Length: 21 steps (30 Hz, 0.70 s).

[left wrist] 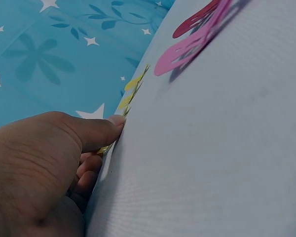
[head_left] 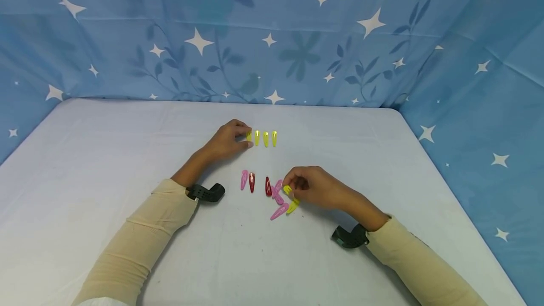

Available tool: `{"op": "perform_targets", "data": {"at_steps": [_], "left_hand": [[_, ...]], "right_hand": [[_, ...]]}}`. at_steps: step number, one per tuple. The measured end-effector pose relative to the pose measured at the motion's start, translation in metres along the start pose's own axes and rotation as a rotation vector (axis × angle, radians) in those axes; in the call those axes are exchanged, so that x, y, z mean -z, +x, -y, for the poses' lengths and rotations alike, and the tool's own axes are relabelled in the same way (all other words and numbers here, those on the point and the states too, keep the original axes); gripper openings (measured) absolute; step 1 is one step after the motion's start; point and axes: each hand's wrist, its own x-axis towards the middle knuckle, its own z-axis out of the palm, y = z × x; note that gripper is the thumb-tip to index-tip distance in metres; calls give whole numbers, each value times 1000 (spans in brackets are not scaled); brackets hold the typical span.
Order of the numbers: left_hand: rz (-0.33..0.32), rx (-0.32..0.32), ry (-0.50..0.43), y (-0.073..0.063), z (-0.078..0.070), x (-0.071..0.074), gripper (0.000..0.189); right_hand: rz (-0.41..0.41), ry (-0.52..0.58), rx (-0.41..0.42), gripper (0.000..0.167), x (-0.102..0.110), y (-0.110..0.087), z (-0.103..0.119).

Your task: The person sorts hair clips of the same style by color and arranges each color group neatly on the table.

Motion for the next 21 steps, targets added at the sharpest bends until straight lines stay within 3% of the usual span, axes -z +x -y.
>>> {"op": "perform_targets", "data": {"at_steps": [12, 21], "left_hand": [[6, -10, -2, 1, 0, -2, 51], [3, 2, -7, 0, 0, 0, 51]], "right_hand": [[-23, 145, -9, 23, 7, 1, -11], [-65, 189, -11, 19, 12, 10, -14]]}}
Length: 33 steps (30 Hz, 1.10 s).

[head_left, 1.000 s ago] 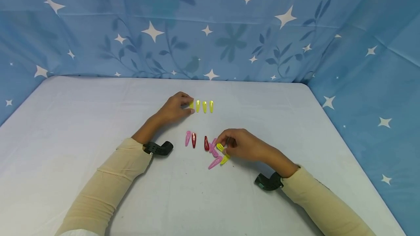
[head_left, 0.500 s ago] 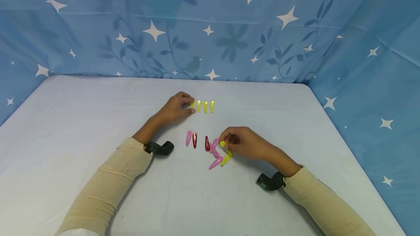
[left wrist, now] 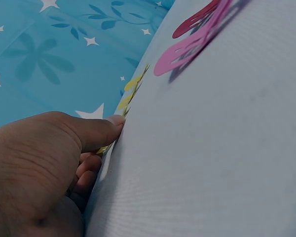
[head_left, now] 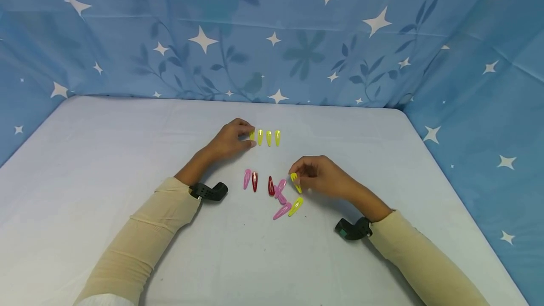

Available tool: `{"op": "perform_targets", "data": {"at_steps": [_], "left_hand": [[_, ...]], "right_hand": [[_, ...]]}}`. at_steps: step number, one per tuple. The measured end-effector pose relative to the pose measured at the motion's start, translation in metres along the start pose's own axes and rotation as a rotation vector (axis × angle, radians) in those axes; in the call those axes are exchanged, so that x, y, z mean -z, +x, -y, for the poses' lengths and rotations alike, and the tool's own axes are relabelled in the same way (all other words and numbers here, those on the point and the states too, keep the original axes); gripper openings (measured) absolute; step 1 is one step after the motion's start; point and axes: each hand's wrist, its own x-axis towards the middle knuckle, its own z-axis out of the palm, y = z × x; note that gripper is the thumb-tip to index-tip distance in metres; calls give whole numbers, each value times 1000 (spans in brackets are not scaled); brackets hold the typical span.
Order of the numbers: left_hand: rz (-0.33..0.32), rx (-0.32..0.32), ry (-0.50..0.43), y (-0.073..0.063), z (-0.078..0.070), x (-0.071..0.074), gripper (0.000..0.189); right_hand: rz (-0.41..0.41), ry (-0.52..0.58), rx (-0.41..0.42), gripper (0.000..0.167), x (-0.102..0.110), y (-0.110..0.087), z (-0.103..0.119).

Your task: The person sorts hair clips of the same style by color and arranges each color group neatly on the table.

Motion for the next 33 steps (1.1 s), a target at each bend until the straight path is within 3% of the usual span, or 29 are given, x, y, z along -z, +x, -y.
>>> {"op": "perform_targets", "data": {"at_steps": [16, 33], "left_hand": [[-3, 10, 8, 0, -3, 0, 52], [5, -3, 1, 1, 0, 1, 52]], "right_hand": [[-111, 44, -21, 14, 17, 24, -9], [-141, 56, -20, 14, 24, 57, -13]]}}
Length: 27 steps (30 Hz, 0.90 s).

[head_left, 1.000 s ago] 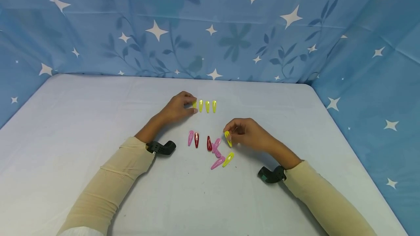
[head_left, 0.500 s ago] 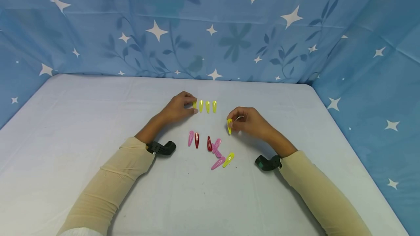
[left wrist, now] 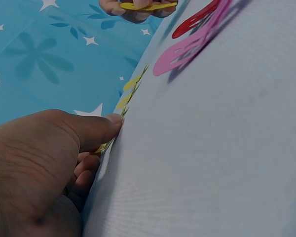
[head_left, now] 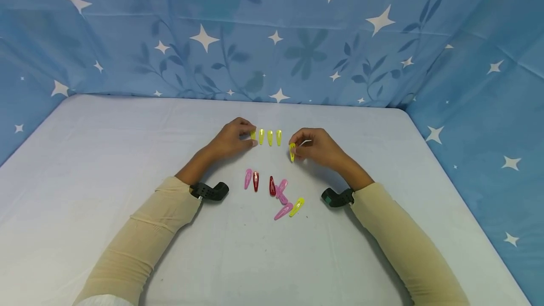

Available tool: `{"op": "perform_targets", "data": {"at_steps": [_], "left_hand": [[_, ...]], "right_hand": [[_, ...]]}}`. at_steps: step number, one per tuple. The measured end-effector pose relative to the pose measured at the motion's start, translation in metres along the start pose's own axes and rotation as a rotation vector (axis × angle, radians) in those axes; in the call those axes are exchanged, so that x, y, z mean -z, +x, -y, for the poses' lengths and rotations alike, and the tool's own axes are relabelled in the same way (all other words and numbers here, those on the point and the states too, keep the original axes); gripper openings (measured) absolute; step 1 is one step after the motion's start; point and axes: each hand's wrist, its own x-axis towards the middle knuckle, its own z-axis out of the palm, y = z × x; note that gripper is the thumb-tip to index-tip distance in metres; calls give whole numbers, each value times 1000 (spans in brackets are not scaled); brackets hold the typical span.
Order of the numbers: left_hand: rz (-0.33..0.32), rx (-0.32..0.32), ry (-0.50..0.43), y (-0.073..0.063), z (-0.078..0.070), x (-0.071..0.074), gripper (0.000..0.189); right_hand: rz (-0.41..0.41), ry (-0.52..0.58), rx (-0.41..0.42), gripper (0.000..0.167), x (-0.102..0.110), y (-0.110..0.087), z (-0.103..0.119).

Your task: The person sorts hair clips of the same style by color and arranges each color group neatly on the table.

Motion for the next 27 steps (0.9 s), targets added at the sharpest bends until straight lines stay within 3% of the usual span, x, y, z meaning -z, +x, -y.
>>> {"op": "perform_targets", "data": {"at_steps": [8, 22, 27], "left_hand": [[-8, -8, 20, -2, -1, 2, 51], [-9, -13, 23, -3, -3, 3, 52], [-5, -16, 26, -2, -2, 2, 52]], "right_hand": [[-46, -45, -53, 14, 0, 17, 3], [-101, -43, -60, 17, -5, 40, 1], [-138, -80, -123, 15, -8, 45, 2]]}}
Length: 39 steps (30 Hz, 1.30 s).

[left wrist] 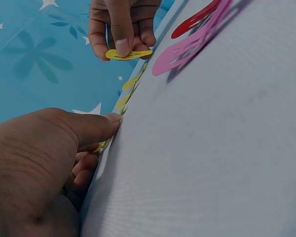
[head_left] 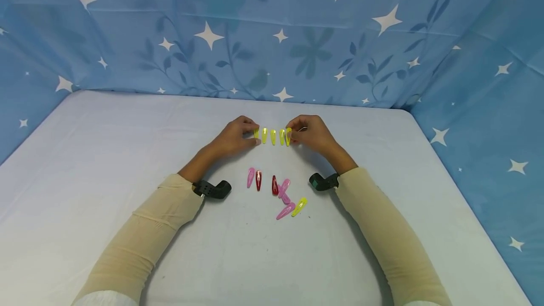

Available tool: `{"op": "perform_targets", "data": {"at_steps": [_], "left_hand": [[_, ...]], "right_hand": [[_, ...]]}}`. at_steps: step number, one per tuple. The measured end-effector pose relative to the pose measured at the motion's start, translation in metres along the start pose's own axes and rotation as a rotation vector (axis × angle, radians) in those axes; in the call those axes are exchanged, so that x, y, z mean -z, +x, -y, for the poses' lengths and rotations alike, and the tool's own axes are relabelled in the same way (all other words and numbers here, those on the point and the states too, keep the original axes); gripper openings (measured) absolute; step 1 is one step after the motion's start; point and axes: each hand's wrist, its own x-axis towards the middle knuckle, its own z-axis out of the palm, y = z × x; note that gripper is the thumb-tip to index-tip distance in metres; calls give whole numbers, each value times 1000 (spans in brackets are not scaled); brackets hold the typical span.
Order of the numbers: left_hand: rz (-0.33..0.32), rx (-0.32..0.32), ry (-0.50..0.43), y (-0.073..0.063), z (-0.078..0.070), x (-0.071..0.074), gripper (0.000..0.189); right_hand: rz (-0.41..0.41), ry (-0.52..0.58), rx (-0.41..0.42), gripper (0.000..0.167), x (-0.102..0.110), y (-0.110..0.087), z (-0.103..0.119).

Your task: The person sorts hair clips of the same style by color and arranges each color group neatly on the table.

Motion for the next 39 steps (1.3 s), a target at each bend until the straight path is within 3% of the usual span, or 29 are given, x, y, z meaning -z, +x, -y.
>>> {"op": "perform_targets", "data": {"at_steps": [11, 29, 39], "left_hand": [[0, 5, -7, 1, -1, -1, 52], [3, 2, -10, 1, 0, -2, 52], [-2, 8, 9, 2, 1, -2, 51]], "right_hand": [[-31, -28, -44, 20, 2, 9, -10], [-44, -232, -112, 26, -4, 7, -1], [-19, -122, -141, 32, 3, 3, -6]]}}
